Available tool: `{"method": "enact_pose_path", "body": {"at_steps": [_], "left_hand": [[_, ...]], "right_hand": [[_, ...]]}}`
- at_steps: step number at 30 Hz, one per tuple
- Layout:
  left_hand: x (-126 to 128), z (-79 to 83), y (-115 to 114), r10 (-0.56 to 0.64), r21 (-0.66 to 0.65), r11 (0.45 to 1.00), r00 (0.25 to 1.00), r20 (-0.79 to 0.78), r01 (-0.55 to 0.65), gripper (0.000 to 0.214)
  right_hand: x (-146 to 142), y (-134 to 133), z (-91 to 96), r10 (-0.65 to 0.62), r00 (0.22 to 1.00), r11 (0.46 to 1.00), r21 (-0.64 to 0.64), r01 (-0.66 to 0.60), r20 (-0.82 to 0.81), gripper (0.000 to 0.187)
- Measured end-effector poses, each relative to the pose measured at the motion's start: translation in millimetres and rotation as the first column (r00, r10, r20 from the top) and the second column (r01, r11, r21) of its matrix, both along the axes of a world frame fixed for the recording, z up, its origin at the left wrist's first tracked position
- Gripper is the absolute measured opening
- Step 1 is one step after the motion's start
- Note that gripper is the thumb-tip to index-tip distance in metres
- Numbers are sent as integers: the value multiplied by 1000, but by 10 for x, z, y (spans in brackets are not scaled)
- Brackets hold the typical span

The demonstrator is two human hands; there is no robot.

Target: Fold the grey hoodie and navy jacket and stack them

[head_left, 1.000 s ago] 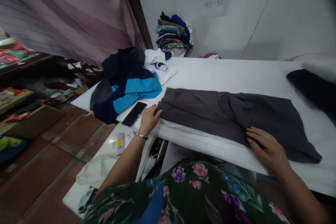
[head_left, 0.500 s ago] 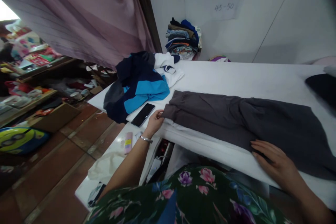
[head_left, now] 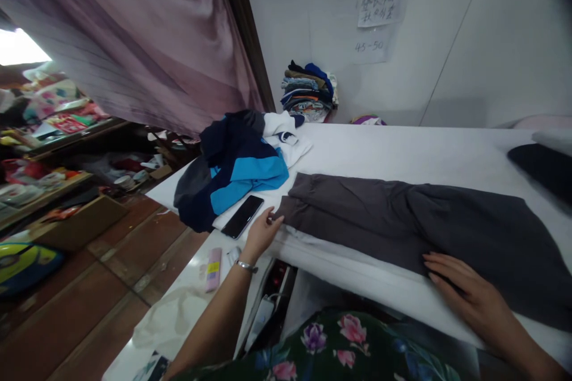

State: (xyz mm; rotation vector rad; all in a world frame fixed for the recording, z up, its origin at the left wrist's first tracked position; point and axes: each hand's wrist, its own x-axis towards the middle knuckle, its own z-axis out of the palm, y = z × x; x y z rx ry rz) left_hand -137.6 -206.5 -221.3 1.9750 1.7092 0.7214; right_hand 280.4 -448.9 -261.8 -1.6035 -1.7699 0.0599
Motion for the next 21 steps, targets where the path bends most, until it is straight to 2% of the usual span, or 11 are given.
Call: {"method": "enact_pose_path", "body": {"at_steps": [3, 7, 9, 12, 16, 21], "left_hand": [[184, 32, -8, -19, 3, 1000, 995, -97, 19, 43], [235, 26, 61, -5, 9, 1000, 996, -90, 6, 32], [196, 21, 115, -7, 1, 1000, 995, -102, 7, 32], [144, 62, 239, -25, -73, 997, 990, -136, 15, 29], [224, 223, 547, -13, -41, 999, 992, -127, 8, 26], [644, 340, 1152, -29, -35, 999, 993, -115, 25, 34]], "right_hand": [[-156, 201, 133, 86, 996, 996, -1, -86, -8, 28], [-346, 497, 244, 171, 985, 985, -29, -171, 25, 26], [-397, 609, 226, 194, 980, 979, -71, -190, 54, 29], [-410, 707, 102, 219, 967, 966, -165, -197, 130, 34], [-388, 727, -81, 217, 957, 961, -216, -174, 192, 35], [-389, 705, -119, 205, 964, 965, -197, -171, 166, 35]]}}
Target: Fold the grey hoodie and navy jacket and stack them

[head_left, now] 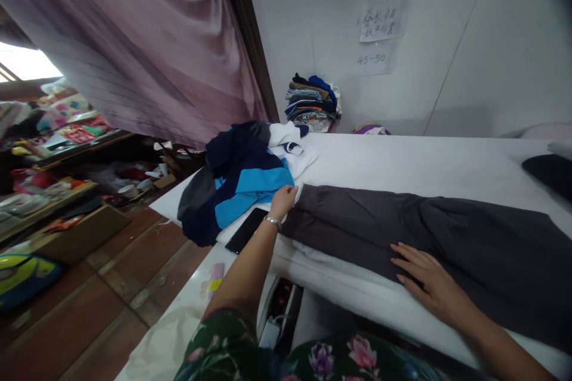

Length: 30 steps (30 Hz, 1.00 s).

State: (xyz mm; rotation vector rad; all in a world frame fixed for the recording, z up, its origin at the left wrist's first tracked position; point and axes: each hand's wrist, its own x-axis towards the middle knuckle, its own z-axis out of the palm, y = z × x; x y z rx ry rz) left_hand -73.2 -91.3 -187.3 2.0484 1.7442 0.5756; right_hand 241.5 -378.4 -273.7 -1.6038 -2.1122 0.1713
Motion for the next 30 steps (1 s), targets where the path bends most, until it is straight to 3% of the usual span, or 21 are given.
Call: {"method": "enact_pose_path", "body": {"at_steps": [4, 8, 12, 19, 22, 25, 28, 30], "left_hand": [[418, -75, 447, -7, -54, 999, 1000, -22, 6, 36], [670, -158, 667, -58, -88, 995, 998, -31, 55, 34], [678, -211, 741, -103, -81, 992, 994, -33, 100, 30], [535, -396, 816, -36, -36, 999, 994, -102, 32, 25], [535, -360, 802, -36, -53, 998, 990, -135, 29, 29], [586, -243, 700, -70, 96, 992, 983, -169, 87, 35], [703, -176, 490, -257, 322, 887, 934, -250, 330, 42], [787, -201, 327, -419, 329, 781, 836, -354, 531, 49]], "right_hand": [[-5, -6, 15, -7, 1000, 1000, 1, 7, -26, 35], [-6, -10, 8, -19, 999, 1000, 1, 19, -36, 35], [-7, -17, 2, -31, 999, 999, -16, 30, -42, 34], [-29, 1, 66, -31, 998, 998, -63, 28, -59, 36], [-42, 6, 84, -33, 998, 996, -81, 28, -60, 34], [-81, -1, 124, -39, 998, 996, -79, 34, -58, 33], [-132, 34, 317, -23, 995, 1000, -19, 22, -97, 30], [-121, 118, 543, -43, 994, 996, 71, 51, -102, 30]]}}
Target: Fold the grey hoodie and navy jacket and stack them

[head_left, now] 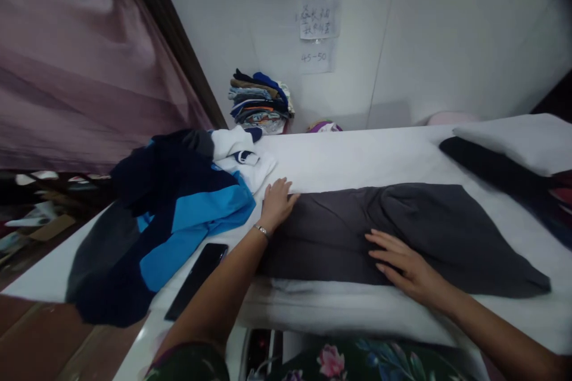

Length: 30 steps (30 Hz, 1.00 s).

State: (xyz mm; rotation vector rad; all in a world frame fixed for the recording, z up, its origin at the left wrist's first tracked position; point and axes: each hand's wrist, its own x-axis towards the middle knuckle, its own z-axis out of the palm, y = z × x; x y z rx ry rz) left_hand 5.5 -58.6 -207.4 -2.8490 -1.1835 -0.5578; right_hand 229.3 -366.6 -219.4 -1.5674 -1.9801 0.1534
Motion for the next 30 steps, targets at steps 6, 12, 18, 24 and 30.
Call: {"method": "enact_pose_path", "body": {"at_steps": [6, 12, 18, 24, 30], "left_hand": [[98, -163, -219, -168, -99, 984, 944, -286, 145, 61], [96, -163, -202, -139, -63, 990, 937, -319, 126, 61], [80, -217, -187, -141, -37, 990, 948, -286, 137, 61], [59, -242, -141, -161, -80, 986, 952, -260, 145, 62], [45, -249, -127, -173, -72, 985, 955, -241, 160, 61]], "right_hand": [[502, 406, 279, -444, 852, 892, 48, 449, 278, 48], [923, 489, -308, -477, 832, 795, -264, 546, 285, 55], [875, 470, -293, -484, 845, 803, -268, 532, 227, 56], [880, 494, -152, -506, 857, 770, -397, 499, 97, 62], [915, 718, 141, -644, 763, 720, -289, 631, 61, 65]]}}
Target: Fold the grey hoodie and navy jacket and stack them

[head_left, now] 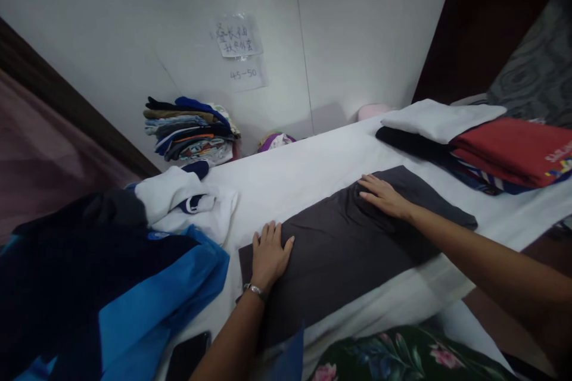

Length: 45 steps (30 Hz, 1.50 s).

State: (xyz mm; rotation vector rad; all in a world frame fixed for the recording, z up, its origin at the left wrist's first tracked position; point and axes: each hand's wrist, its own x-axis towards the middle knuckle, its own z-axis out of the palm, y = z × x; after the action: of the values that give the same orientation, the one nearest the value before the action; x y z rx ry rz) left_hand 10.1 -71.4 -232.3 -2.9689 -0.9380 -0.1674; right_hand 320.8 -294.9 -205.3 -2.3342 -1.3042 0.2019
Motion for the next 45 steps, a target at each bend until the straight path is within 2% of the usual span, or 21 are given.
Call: {"method": "enact_pose_path", "body": {"at_steps": [3, 7, 10, 13, 16, 19, 22, 25, 29, 32, 36, 39, 41, 45], "left_hand": [[-4, 0, 3, -2, 1, 1000, 1000, 3, 2, 61], [-6, -9, 7, -7, 11, 1000, 1000, 12, 7, 61], [-5, -15, 12, -3, 18, 1000, 1000, 16, 3, 61], [4, -11, 15, 2, 27, 1000, 1000, 17, -2, 60], [16, -2, 18, -3, 37, 999, 1000, 9, 2, 61], [23, 12, 17, -14, 49, 999, 1000, 0, 14, 59], [26, 42, 7, -30, 65, 997, 999, -16, 31, 57], [34, 83, -6, -33, 65, 997, 998, -59, 37, 56], [57, 107, -4, -26, 57, 998, 995, -92, 32, 55], [76, 105, 6, 0, 41, 999, 995, -98, 4, 55], [100, 114, 1, 20, 31, 999, 992, -124, -16, 56], [117, 119, -2, 27, 25, 999, 992, -127, -24, 57], [127, 117, 6, 34, 24, 999, 991, -126, -31, 57], [146, 108, 34, 37, 34, 999, 988, -150, -32, 58]], "right_hand": [[-43, 201, -13, -28, 995, 995, -91, 36, 92, 64], [-109, 360, -210, 8, 992, 965, -261, 25, 125, 62], [-103, 376, -267, 26, 992, 964, -264, 8, 123, 64], [-53, 340, -170, 23, 1000, 968, -250, -18, 19, 65], [38, 202, -9, -11, 999, 986, -169, 4, -42, 69], [188, -59, 79, -84, 990, 991, -90, 95, 114, 70], [395, -338, 19, -190, 938, 972, -77, 220, 288, 68], [582, -514, -154, -245, 917, 944, -140, 300, 316, 68], [674, -573, -365, -248, 938, 920, -244, 307, 243, 72], [659, -559, -408, -244, 942, 919, -255, 301, 232, 74], [675, -538, -312, -236, 951, 919, -271, 285, 202, 75], [761, -602, -176, -198, 976, 921, -325, 216, 90, 76], [816, -723, -118, -164, 986, 928, -334, 166, 34, 75], [809, -1076, -176, -156, 977, 957, -224, 186, 146, 67]]}}
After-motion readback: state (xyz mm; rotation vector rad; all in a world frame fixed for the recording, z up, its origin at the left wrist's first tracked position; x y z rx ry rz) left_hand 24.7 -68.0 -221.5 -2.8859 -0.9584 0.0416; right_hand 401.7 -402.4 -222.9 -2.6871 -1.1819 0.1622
